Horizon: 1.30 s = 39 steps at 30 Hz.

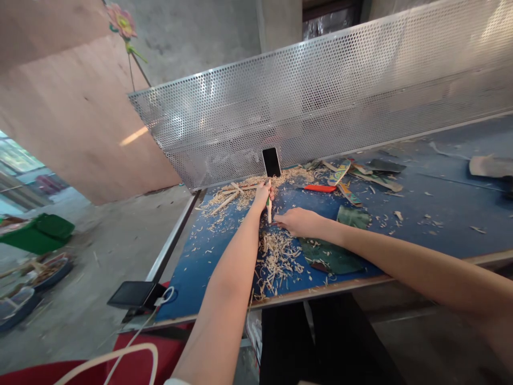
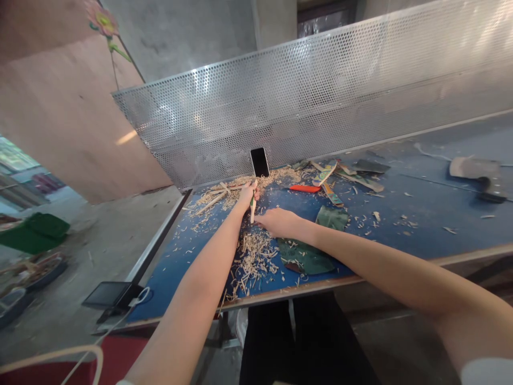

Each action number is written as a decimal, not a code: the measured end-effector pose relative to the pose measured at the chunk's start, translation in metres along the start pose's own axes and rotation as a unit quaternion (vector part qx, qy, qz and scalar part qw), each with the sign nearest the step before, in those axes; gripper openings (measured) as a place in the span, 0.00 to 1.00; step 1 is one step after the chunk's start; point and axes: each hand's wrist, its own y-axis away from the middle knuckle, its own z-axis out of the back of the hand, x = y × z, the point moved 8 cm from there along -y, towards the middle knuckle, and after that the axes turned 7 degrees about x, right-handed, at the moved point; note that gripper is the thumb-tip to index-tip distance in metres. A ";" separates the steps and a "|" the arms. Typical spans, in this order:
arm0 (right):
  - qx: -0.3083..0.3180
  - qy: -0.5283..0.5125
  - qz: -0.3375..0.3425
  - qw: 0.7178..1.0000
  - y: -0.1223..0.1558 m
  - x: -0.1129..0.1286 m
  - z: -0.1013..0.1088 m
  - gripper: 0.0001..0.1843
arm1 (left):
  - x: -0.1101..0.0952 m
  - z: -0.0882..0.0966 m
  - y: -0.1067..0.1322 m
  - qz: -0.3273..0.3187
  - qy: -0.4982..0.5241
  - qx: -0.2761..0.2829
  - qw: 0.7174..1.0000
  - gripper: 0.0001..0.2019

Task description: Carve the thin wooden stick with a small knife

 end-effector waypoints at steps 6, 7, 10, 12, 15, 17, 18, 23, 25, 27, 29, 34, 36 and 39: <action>0.012 0.003 -0.009 1.000 -0.003 -0.001 0.000 0.16 | 0.000 -0.001 -0.001 0.017 0.040 0.015 0.999 0.15; 0.015 0.005 -0.006 1.000 -0.004 -0.001 -0.001 0.16 | 0.000 -0.001 0.000 0.022 0.044 0.014 0.999 0.15; 0.019 0.005 0.003 1.000 -0.007 -0.001 -0.003 0.16 | -0.001 -0.001 0.001 0.030 0.057 0.012 0.998 0.15; 0.013 0.005 0.011 1.000 -0.007 0.000 -0.004 0.15 | -0.002 -0.003 0.002 0.029 0.069 0.020 0.997 0.15; -0.004 0.016 0.018 1.000 -0.003 0.000 -0.004 0.15 | -0.003 -0.004 0.003 0.027 0.083 0.030 0.996 0.16; -0.019 0.025 0.023 0.999 0.001 0.000 -0.002 0.14 | -0.003 -0.003 0.003 0.025 0.085 0.026 0.996 0.16; -0.026 0.027 0.027 0.999 0.002 0.000 -0.001 0.14 | -0.003 -0.002 0.003 0.025 0.084 0.022 0.996 0.17; -0.046 0.033 0.028 0.998 0.004 -0.002 0.005 0.13 | -0.001 0.000 -0.001 0.033 0.075 0.005 0.997 0.15; -0.052 0.036 0.029 0.998 0.003 -0.002 0.005 0.13 | -0.002 0.000 -0.002 0.032 0.073 0.005 0.997 0.14; -0.057 0.037 0.032 0.997 0.002 -0.002 0.005 0.13 | -0.002 0.000 -0.002 0.027 0.071 0.007 0.997 0.13; -0.058 0.035 0.034 0.997 0.001 -0.002 0.002 0.14 | -0.003 -0.001 -0.001 0.025 0.069 0.008 0.997 0.12; -0.047 0.025 0.026 0.998 -0.003 -0.002 -0.004 0.14 | -0.001 0.000 0.000 0.027 0.065 -0.005 0.997 0.10; -0.030 0.029 0.025 0.999 -0.005 0.000 -0.006 0.14 | 0.000 0.002 -0.001 0.028 0.061 -0.016 0.998 0.10; -0.001 0.043 0.026 0.999 -0.005 0.004 -0.007 0.16 | 0.001 0.004 -0.001 0.025 0.055 -0.022 0.998 0.09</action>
